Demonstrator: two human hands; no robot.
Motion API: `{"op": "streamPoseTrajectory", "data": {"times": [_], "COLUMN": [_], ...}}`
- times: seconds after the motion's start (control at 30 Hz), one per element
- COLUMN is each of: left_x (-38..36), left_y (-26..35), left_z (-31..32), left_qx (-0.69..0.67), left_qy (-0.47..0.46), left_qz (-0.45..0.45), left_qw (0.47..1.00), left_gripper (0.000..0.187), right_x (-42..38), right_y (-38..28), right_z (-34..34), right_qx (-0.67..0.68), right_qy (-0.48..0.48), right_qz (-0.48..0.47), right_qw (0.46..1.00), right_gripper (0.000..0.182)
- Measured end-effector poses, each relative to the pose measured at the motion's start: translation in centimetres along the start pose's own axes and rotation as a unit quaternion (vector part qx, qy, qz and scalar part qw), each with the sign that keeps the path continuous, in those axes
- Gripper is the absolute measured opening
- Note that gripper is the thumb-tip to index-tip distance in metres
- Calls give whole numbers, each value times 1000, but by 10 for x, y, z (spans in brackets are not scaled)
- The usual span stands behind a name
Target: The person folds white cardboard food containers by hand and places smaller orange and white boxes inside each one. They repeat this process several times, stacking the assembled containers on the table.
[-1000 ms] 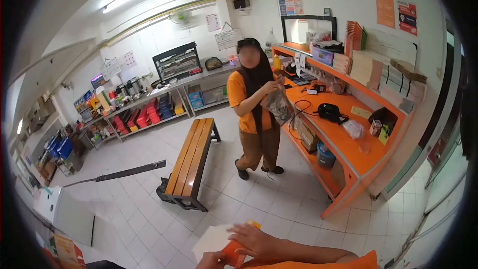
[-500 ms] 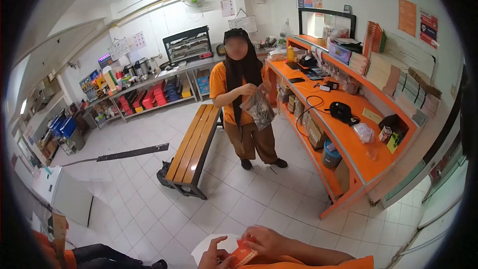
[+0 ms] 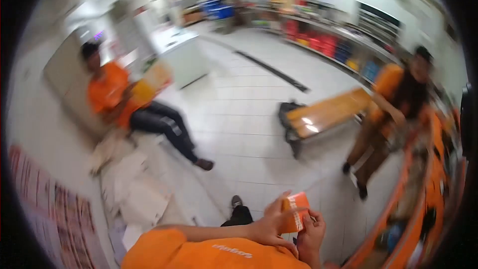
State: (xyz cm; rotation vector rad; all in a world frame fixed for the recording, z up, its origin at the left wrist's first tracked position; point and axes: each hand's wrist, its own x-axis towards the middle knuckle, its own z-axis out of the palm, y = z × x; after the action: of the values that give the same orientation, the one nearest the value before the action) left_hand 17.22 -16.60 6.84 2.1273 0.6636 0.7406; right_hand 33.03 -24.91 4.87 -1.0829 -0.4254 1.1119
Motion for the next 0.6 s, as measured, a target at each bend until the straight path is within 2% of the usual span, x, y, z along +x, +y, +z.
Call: {"op": "streamPoseTrajectory", "data": {"times": [0.03, 0.1, 0.13, 0.17, 0.2, 0.23, 0.27, 0.3, 0.33, 0.37, 0.4, 0.43, 0.5, 0.53, 0.6], "left_x": [5, 8, 8, 11, 9, 4, -2, -9, -13, -14, -16, -23, -34, -41, -54], "left_y": [-1, -1, -4, -11, -20, -27, -32, -35, -34, -31, -31, -36, -47, -49, -48], "left_z": [4, 2, -2, -9, -15, -20, -25, -28, -33, -40, -48, -56, -67, -72, -84], "left_qx": [22, 45, -23, -91, -94, -199, -301, -366, -366, -354, -340, -334, -304, -271, -222], "left_qy": [43, 101, 149, 192, 208, 206, 201, 162, 175, 188, 202, 206, 254, 289, 324], "left_qz": [11, 23, 43, 69, 69, 49, 30, -26, -24, -4, 17, -37, -9, 15, 21], "left_qw": [999, 994, 988, 975, 971, 957, 932, 916, 914, 916, 919, 919, 918, 918, 919], "left_gripper": [82, 82, 79, 76, 76, 74, 73, 72, 72, 72, 72, 73, 73, 74, 77], "right_x": [9, 23, 28, 41, 46, 50, 54, 69, 82, 96, 105, 114, 120, 125, 136], "right_y": [7, 2, -2, -11, -26, -42, -51, -36, -15, 9, 15, 18, 4, 0, -7], "right_z": [3, 4, 5, 4, 29, 61, 83, 80, 75, 68, 78, 90, 125, 139, 162], "right_qx": [55, 42, 38, -7, -18, -284, -509, -560, -559, -503, -428, -428, -486, -489, -628], "right_qy": [-21, -116, -168, -212, -223, -144, -52, -53, -65, -195, -317, -327, -412, -420, -483], "right_qz": [-25, -24, -39, -36, -34, -241, -426, -462, -466, -332, -182, -186, -88, -86, -162], "right_qw": [998, 992, 984, 977, 974, 917, 746, 686, 682, 774, 827, 822, 765, 759, 588], "right_gripper": [24, 24, 25, 37, 37, 40, 44, 41, 41, 37, 34, 34, 25, 25, 22]}}
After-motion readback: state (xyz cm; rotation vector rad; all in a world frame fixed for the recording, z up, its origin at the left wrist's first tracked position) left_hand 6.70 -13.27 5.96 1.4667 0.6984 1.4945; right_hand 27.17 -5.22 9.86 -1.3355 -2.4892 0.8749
